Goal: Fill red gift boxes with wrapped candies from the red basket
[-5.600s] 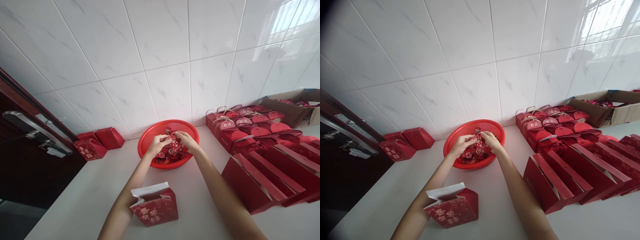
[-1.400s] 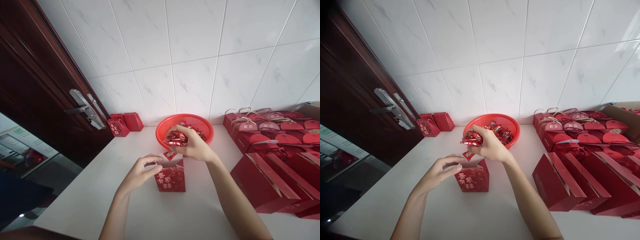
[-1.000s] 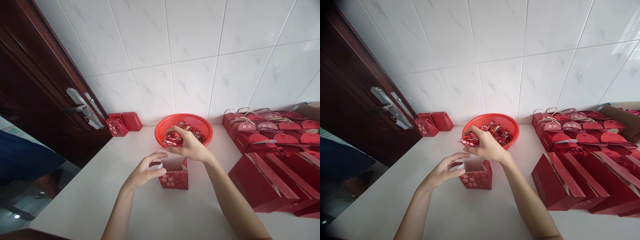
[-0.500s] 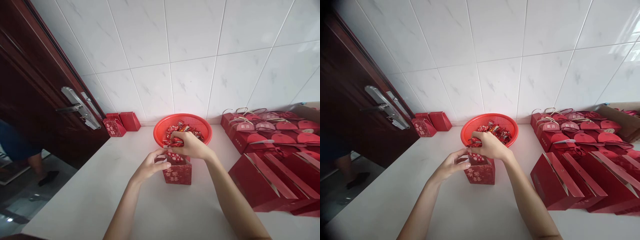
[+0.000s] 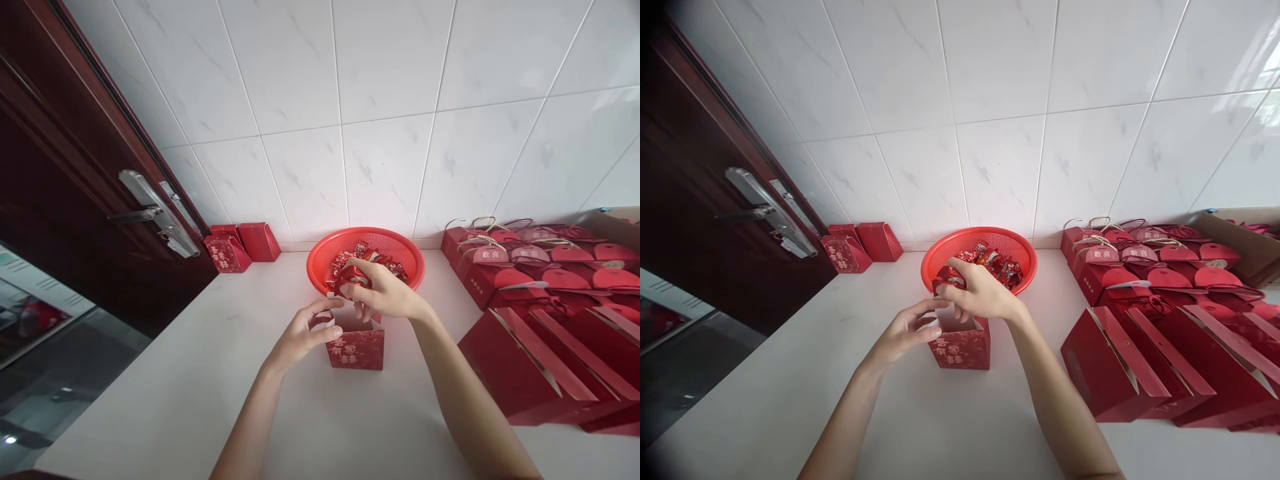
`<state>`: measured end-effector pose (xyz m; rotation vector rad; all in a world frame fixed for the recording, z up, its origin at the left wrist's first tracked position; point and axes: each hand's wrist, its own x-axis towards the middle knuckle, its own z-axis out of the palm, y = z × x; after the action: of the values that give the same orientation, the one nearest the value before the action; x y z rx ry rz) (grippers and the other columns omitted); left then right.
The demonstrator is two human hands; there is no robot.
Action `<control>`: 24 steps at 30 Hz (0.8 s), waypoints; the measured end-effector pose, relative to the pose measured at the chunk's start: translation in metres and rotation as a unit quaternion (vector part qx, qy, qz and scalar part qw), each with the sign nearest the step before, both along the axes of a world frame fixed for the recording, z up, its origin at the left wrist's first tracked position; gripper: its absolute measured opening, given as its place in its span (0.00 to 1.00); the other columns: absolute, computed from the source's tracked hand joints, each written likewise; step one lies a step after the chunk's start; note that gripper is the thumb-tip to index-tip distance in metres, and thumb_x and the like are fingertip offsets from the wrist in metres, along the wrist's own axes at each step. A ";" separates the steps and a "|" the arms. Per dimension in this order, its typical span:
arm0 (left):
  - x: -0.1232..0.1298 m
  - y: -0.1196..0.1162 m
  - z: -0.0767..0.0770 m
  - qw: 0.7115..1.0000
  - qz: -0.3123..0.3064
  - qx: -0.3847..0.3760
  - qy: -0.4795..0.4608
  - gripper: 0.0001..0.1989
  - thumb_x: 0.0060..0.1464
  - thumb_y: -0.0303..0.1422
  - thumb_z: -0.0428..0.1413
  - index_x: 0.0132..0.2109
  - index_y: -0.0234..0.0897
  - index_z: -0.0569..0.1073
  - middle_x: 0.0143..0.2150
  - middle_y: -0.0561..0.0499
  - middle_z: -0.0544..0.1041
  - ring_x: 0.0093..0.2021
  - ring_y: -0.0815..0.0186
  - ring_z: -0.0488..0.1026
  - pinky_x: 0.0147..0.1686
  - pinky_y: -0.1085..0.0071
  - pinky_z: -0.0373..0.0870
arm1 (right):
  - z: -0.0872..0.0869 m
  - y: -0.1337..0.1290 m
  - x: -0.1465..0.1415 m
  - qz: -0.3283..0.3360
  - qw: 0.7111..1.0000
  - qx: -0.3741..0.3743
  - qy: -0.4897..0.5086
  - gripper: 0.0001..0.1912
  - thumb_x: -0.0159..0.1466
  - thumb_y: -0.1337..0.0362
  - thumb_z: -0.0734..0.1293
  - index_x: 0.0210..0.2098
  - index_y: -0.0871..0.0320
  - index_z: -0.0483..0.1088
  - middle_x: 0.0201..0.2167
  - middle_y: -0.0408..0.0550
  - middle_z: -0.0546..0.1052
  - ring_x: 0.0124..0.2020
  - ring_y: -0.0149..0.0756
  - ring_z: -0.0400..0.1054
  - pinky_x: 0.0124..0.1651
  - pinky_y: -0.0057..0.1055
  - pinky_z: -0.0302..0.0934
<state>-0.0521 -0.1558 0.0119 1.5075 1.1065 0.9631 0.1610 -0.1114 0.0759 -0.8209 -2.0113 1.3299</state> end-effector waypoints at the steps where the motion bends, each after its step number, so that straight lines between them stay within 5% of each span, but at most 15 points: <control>1: 0.001 -0.001 -0.001 1.000 0.005 0.001 -0.006 0.24 0.47 0.39 0.66 0.53 0.41 0.79 0.58 0.45 0.76 0.57 0.53 0.71 0.60 0.57 0.65 | 0.000 0.000 0.000 0.000 1.000 0.004 0.003 0.13 0.66 0.58 0.65 0.47 0.57 0.64 0.19 0.38 0.73 0.21 0.36 0.73 0.23 0.28 0.64; 8: 0.005 -0.004 -0.011 0.999 0.039 0.023 -0.020 0.24 0.46 0.40 0.66 0.52 0.40 0.80 0.53 0.45 0.77 0.51 0.57 0.73 0.53 0.63 0.69 | 0.008 -0.001 0.006 -0.008 0.990 0.137 -0.008 0.08 0.66 0.60 0.66 0.35 0.58 0.68 0.30 0.43 0.74 0.29 0.30 0.67 0.31 0.27 0.60; 13: 0.006 -0.003 -0.014 0.998 0.032 0.044 -0.036 0.23 0.47 0.41 0.66 0.51 0.39 0.80 0.47 0.46 0.78 0.48 0.58 0.73 0.51 0.64 0.69 | 0.009 -0.002 0.006 0.013 0.985 0.162 -0.052 0.06 0.66 0.62 0.67 0.34 0.58 0.68 0.29 0.42 0.75 0.28 0.29 0.65 0.32 0.27 0.57; 19: 0.004 -0.005 -0.015 0.999 0.036 0.029 -0.026 0.23 0.49 0.40 0.65 0.53 0.41 0.79 0.57 0.45 0.76 0.54 0.55 0.71 0.55 0.61 0.68 | 0.003 0.000 -0.001 -0.046 0.977 0.200 -0.061 0.16 0.67 0.55 0.65 0.28 0.57 0.64 0.20 0.37 0.63 0.22 0.27 0.51 0.26 0.27 0.48; 24: 0.005 -0.006 -0.014 0.999 0.041 0.025 -0.024 0.23 0.49 0.41 0.65 0.53 0.42 0.80 0.57 0.46 0.75 0.50 0.58 0.72 0.55 0.63 0.68 | 0.005 -0.003 0.000 -0.083 0.979 0.185 0.005 0.14 0.68 0.53 0.63 0.33 0.57 0.63 0.25 0.39 0.67 0.24 0.28 0.57 0.28 0.27 0.52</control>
<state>-0.0474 -0.1617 -0.0019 1.4814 1.1245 1.0837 0.1610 -0.1140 0.0809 -0.7831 -2.0467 0.8290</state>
